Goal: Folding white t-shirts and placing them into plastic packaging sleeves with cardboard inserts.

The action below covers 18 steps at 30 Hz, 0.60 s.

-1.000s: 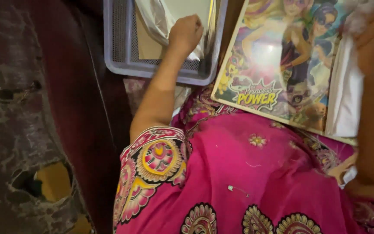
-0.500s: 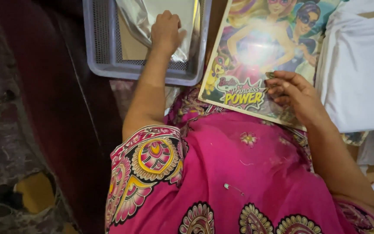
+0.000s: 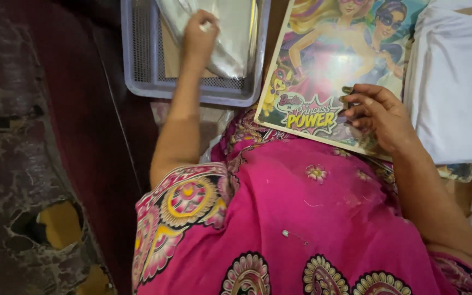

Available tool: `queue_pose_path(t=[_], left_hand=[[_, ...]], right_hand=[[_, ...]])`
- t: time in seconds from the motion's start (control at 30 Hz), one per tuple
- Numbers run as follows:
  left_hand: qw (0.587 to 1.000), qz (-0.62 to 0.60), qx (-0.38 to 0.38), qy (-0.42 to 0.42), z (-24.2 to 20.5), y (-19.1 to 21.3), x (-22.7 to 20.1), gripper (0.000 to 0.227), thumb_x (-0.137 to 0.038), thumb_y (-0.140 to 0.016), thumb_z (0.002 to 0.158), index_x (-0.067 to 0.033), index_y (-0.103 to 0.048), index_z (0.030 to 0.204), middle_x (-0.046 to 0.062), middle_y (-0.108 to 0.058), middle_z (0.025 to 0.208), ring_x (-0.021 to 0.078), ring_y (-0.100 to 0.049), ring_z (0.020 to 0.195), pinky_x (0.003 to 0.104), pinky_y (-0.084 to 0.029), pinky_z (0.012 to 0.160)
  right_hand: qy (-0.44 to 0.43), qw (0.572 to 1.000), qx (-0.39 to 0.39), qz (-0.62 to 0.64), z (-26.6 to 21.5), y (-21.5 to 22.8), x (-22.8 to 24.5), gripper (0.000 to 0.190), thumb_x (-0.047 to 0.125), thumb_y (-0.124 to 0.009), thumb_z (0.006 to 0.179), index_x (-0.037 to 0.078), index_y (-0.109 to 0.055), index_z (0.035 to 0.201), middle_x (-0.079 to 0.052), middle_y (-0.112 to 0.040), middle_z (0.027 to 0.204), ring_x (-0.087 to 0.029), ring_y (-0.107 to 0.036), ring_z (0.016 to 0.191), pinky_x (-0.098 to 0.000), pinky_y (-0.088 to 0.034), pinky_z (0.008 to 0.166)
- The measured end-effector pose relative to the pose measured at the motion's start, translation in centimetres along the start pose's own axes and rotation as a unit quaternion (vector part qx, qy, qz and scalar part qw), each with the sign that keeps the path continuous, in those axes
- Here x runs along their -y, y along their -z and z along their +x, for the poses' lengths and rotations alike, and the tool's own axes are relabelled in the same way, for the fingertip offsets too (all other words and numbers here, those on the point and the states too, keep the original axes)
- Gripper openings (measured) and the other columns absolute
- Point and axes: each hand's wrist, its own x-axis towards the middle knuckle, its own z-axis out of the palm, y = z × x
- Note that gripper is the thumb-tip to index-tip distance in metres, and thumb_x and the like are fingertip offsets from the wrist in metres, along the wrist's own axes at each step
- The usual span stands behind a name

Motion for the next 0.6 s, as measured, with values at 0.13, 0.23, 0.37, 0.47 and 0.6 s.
queue_pose_path(t=[0.13, 0.23, 0.37, 0.47, 0.6], left_hand=[[0.982, -0.098, -0.024, -0.160, -2.1, 5.4, -6.8, 0.010, -0.018, -0.060, 0.098, -0.0149, -0.062, 0.106, 0.001, -0.066, 0.098, 0.0170, -0.062, 0.095, 0.033, -0.050, 0.086], [0.955, -0.112, 0.020, -0.274, -4.7, 6.7, -13.5, 0.013, -0.007, -0.060, 0.097, -0.0083, -0.063, 0.109, 0.008, -0.067, 0.104, 0.0232, -0.065, 0.098, 0.038, -0.050, 0.089], [0.909, 0.055, 0.123, -0.394, -8.4, 1.2, -19.8, 0.019, -0.021, -0.067, 0.101, -0.0097, -0.054, 0.092, 0.011, -0.057, 0.088, 0.0295, -0.053, 0.079, 0.043, -0.041, 0.066], [0.827, 0.071, 0.199, -0.521, -10.2, -6.0, -20.6, 0.015, -0.014, -0.064, 0.074, -0.0069, -0.056, 0.084, 0.015, -0.059, 0.089, 0.0402, -0.059, 0.080, 0.052, -0.043, 0.064], [0.769, 0.124, 0.188, -0.598, -13.0, -12.8, -17.2, 0.028, -0.023, -0.076, 0.071, -0.0073, -0.060, 0.088, 0.011, -0.059, 0.092, 0.0335, -0.062, 0.084, 0.048, -0.047, 0.055]], right_hand=[[-0.005, 1.000, 0.005, -0.011, -0.2, -0.5, 0.9, 0.027, 0.016, -0.052, 0.111, 0.009, -0.056, 0.136, -0.013, -0.068, 0.125, -0.017, -0.071, 0.092, -0.0205, -0.059, 0.066], [-0.003, 1.000, -0.006, -0.023, -0.4, -1.0, 0.9, 0.027, 0.017, -0.054, 0.110, 0.009, -0.058, 0.135, -0.011, -0.069, 0.124, -0.016, -0.071, 0.092, -0.0200, -0.057, 0.065], [0.009, 0.987, 0.030, -0.160, -1.8, -2.1, 0.6, 0.028, 0.015, -0.052, 0.107, 0.008, -0.062, 0.132, -0.003, -0.072, 0.122, -0.012, -0.066, 0.106, -0.0249, -0.052, 0.079], [0.059, 0.927, 0.105, -0.356, -5.4, -5.1, 3.7, 0.029, 0.018, -0.058, 0.100, 0.012, -0.072, 0.125, -0.002, -0.074, 0.126, -0.015, -0.066, 0.116, -0.0311, -0.046, 0.106], [0.261, 0.847, 0.161, -0.434, -7.0, -5.4, 3.7, 0.032, 0.017, -0.054, 0.103, 0.009, -0.067, 0.131, -0.011, -0.073, 0.124, -0.030, -0.069, 0.111, -0.0425, -0.050, 0.097]])
